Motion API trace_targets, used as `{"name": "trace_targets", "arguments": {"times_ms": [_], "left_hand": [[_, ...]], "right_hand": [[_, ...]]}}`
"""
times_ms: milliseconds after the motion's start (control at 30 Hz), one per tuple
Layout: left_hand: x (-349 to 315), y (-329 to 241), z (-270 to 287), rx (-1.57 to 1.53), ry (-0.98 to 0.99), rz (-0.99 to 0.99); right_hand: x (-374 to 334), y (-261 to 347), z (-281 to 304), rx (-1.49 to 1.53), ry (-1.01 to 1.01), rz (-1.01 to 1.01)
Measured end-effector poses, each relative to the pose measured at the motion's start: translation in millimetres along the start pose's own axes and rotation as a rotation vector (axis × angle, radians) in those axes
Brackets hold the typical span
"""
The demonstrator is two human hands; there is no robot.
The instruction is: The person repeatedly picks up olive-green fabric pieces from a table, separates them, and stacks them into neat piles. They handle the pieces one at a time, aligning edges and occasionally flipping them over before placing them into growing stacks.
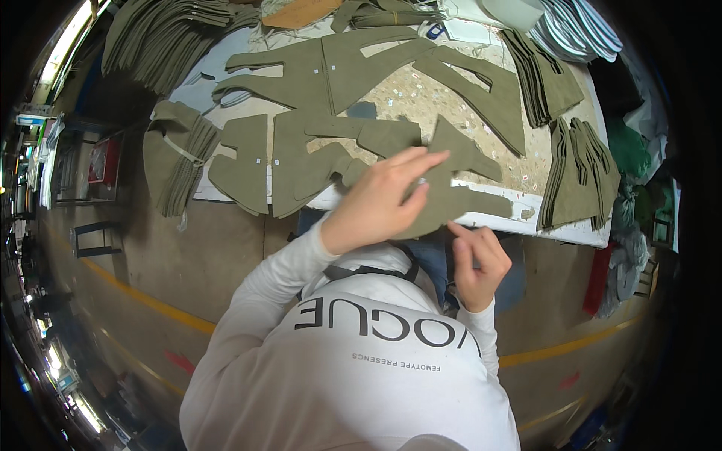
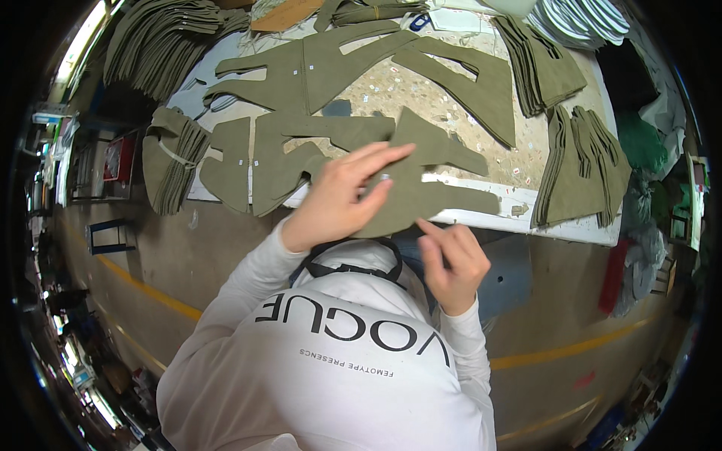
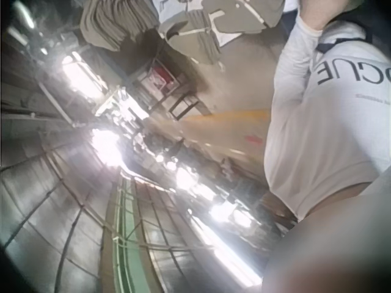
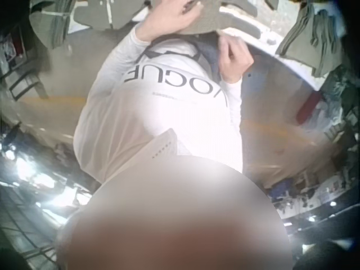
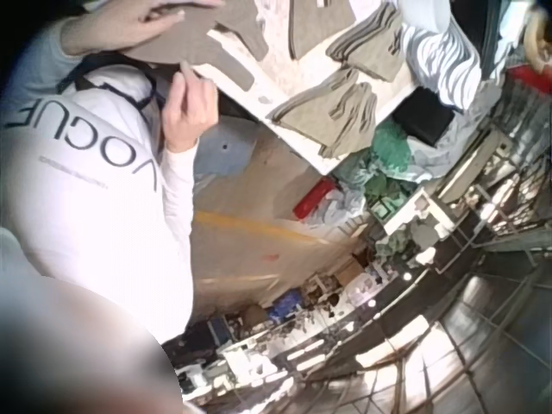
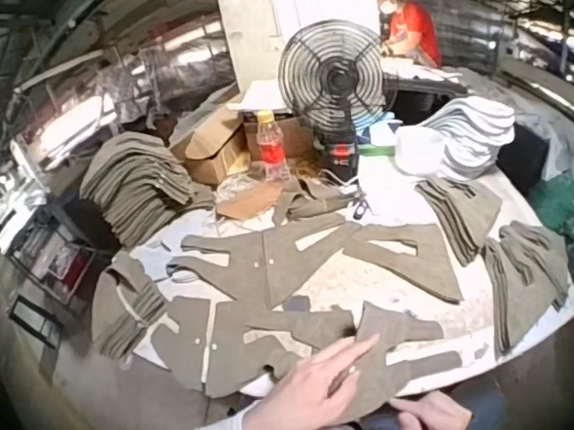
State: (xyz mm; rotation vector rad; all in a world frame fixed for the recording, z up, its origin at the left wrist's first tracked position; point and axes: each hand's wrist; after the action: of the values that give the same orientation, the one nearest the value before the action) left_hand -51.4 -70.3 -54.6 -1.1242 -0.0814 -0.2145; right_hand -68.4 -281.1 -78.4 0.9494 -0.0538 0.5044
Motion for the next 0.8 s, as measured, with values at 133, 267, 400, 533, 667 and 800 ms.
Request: {"name": "trace_targets", "arguments": {"times_ms": [133, 267, 400, 533, 667, 800], "left_hand": [[-27, 4, 73, 0.011, 0.002, 0.081], [-43, 24, 111, -0.173, -0.137, 0.261], [-53, 39, 118, -0.183, -0.174, 0.356], [-56, 42, 110, -0.206, -0.217, 0.281], [-55, 42, 97, -0.254, -0.201, 0.281], [-53, 47, 86, -0.252, -0.147, 0.349]], "right_hand": [[-2, -6, -7, 0.47, 0.121, -0.405], [14, -8, -29, 0.763, 0.186, -0.444], [47, -8, -48, 0.694, 0.177, -0.279], [69, -6, -45, 0.552, 0.266, -0.12], [72, -6, 9, 0.693, 0.344, -0.278], [66, 0, 84, 0.631, 0.166, -0.209]]}}
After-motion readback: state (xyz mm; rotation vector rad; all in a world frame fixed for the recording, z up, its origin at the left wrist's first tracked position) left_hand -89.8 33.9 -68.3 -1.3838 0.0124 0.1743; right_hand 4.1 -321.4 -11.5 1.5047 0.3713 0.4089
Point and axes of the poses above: each hand's wrist, its own x-axis towards the middle knuckle, its own z-axis out of the back of the hand, y = z × x, and after that the axes turned 3 degrees about y, right-handed
